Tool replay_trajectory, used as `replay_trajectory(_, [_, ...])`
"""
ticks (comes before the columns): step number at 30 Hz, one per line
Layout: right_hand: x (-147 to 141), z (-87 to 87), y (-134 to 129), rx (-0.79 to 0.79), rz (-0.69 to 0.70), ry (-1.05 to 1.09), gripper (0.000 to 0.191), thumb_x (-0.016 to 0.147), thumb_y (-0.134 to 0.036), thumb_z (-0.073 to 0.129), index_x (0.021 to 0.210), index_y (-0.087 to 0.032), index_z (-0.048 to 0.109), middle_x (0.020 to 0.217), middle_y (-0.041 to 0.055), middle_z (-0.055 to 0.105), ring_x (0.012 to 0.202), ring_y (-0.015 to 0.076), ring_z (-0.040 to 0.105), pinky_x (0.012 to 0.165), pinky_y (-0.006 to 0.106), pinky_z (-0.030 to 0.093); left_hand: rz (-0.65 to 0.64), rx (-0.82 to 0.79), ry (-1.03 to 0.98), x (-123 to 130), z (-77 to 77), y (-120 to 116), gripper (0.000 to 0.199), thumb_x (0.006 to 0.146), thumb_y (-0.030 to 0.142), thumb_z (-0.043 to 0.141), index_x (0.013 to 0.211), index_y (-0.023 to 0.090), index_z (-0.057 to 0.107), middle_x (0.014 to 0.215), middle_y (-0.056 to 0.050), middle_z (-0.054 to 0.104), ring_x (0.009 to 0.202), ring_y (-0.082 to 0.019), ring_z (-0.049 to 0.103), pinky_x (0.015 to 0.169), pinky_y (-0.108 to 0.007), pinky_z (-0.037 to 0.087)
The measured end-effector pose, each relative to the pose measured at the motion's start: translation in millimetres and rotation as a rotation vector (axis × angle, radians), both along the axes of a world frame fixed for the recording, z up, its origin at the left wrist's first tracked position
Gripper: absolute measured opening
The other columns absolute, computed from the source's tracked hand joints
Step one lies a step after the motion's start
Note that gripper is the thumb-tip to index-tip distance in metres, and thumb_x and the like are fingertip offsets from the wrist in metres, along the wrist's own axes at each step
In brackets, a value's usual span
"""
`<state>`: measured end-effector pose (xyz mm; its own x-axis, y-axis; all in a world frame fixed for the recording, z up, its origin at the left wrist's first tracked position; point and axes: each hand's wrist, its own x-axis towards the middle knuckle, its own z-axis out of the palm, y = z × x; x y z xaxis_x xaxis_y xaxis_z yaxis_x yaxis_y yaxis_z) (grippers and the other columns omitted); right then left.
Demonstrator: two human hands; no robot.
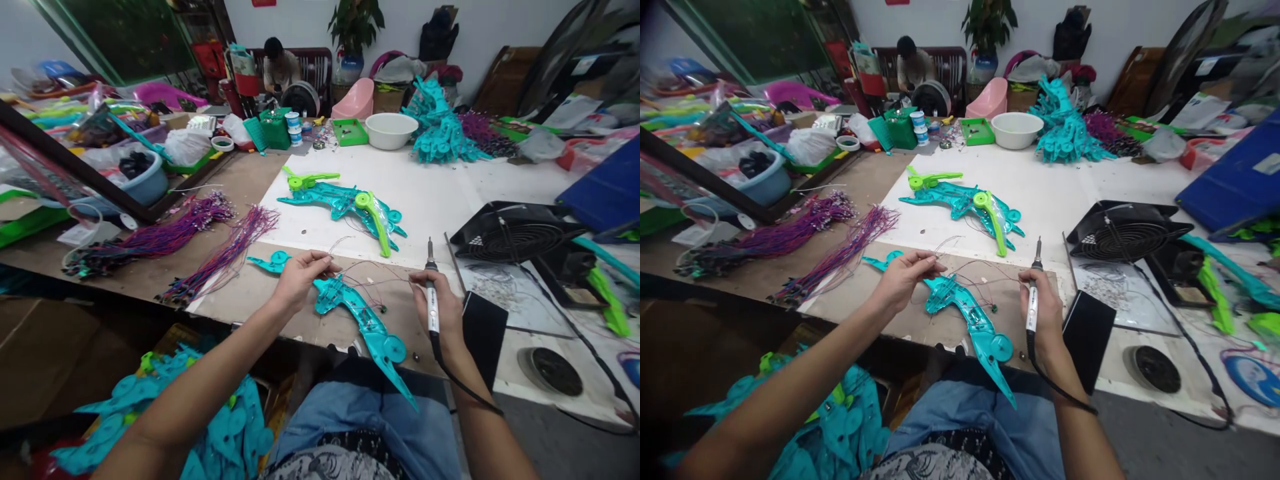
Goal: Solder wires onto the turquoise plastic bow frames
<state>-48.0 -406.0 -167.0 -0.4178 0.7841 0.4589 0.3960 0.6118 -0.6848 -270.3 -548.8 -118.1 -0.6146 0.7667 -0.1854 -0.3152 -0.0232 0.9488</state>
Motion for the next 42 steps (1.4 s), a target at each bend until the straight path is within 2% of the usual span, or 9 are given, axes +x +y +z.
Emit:
replay_trajectory(4, [-12.0, 17.1, -15.2, 0.11, -0.034, 0.137, 0.014, 0.084, -0.025, 0.058, 0.097, -0.024, 0.055, 0.104, 0.0049, 0.068, 0.099, 0.0219, 0.064, 0.09, 0.04, 0.048, 0.025, 0.078, -0.059, 41.3, -4.5, 6.5, 0.027, 0.067, 0.034, 0.076, 0.081, 0.015, 0.065, 0.071, -0.005, 0.073, 0.065, -0.014, 0.065, 0.066, -0.026, 0.048])
replay_trajectory(8, [-28.6, 36.7, -45.1, -0.165, 0.112, 0.319, 0.017, 0.082, -0.028, 0.064, 0.094, -0.024, 0.053, 0.089, 0.0012, 0.068, 0.083, 0.0175, 0.066, 0.08, 0.035, 0.053, 0.036, 0.112, -0.093, 80.8, -7.5, 15.1, 0.024, 0.067, 0.034, 0.076, 0.08, 0.016, 0.068, 0.073, -0.004, 0.072, 0.069, -0.015, 0.065, 0.069, -0.027, 0.05])
replay_trajectory(11, [-33.5, 35.6, -58.1, -0.334, 0.195, 0.406, 0.022, 0.081, -0.029, 0.066, 0.096, -0.024, 0.051, 0.088, 0.0008, 0.066, 0.08, 0.0163, 0.066, 0.074, 0.032, 0.055, 0.033, 0.134, -0.137, 100.3, -11.7, 18.1, 0.024, 0.063, 0.034, 0.078, 0.076, 0.016, 0.069, 0.074, -0.003, 0.071, 0.071, -0.015, 0.064, 0.072, -0.028, 0.051])
replay_trajectory(15, [-27.6, 24.6, -61.7, -0.247, 0.099, 0.454, 0.023, 0.08, -0.026, 0.066, 0.096, -0.024, 0.049, 0.085, -0.0002, 0.065, 0.079, 0.0152, 0.066, 0.074, 0.032, 0.055, -0.015, 0.124, -0.181, 106.4, -14.5, 18.5, 0.025, 0.065, 0.034, 0.078, 0.081, 0.016, 0.07, 0.076, -0.002, 0.069, 0.071, -0.012, 0.062, 0.072, -0.025, 0.049])
replay_trajectory(21, [-21.0, 27.0, -65.1, -0.061, 0.05, 0.344, 0.022, 0.081, -0.023, 0.064, 0.096, -0.025, 0.048, 0.084, -0.0002, 0.067, 0.076, 0.0152, 0.067, 0.072, 0.032, 0.055, -0.13, 0.058, -0.212, 89.9, -0.3, 27.0, 0.027, 0.06, 0.033, 0.081, 0.077, 0.015, 0.07, 0.073, -0.001, 0.066, 0.062, -0.008, 0.054, 0.059, -0.02, 0.042])
replay_trajectory(29, [-19.6, 14.1, -61.9, -0.281, 0.01, 0.5, 0.027, 0.081, -0.027, 0.065, 0.098, -0.024, 0.044, 0.083, -0.0006, 0.063, 0.078, 0.0144, 0.064, 0.078, 0.034, 0.052, -0.003, -0.013, -0.303, 79.8, -7.1, 18.8, 0.033, 0.054, 0.036, 0.081, 0.059, 0.014, 0.057, 0.058, 0.001, 0.056, 0.051, -0.008, 0.049, 0.047, -0.02, 0.034])
replay_trajectory(33, [-11.2, 10.2, -61.3, -0.231, -0.002, 0.424, 0.027, 0.081, -0.027, 0.066, 0.098, -0.024, 0.046, 0.083, -0.0013, 0.064, 0.077, 0.0145, 0.065, 0.079, 0.033, 0.051, 0.065, -0.053, -0.032, 61.3, -15.7, 3.5, 0.028, 0.06, 0.036, 0.078, 0.066, 0.015, 0.06, 0.063, 0.001, 0.057, 0.058, -0.009, 0.05, 0.055, -0.021, 0.039])
replay_trajectory(39, [-5.7, 12.7, -62.9, -0.069, -0.031, 0.285, 0.021, 0.081, -0.026, 0.066, 0.097, -0.024, 0.051, 0.085, -0.0003, 0.066, 0.079, 0.0154, 0.066, 0.074, 0.03, 0.051, -0.378, -0.18, 0.586, -1.3, -3.8, 2.0, 0.057, 0.059, 0.029, 0.077, 0.114, 0.018, 0.064, 0.098, -0.007, 0.067, 0.086, -0.018, 0.058, 0.07, -0.026, 0.046])
replay_trajectory(42, [-8.1, 14.8, -61.1, 0.019, 0.001, 0.262, 0.021, 0.081, -0.024, 0.065, 0.097, -0.024, 0.051, 0.085, -0.0003, 0.066, 0.078, 0.0157, 0.066, 0.073, 0.03, 0.052, -0.182, -0.34, 0.661, -31.8, -2.5, 34.3, 0.037, 0.073, 0.033, 0.064, 0.106, 0.015, 0.067, 0.101, -0.008, 0.068, 0.091, -0.02, 0.06, 0.074, -0.028, 0.047])
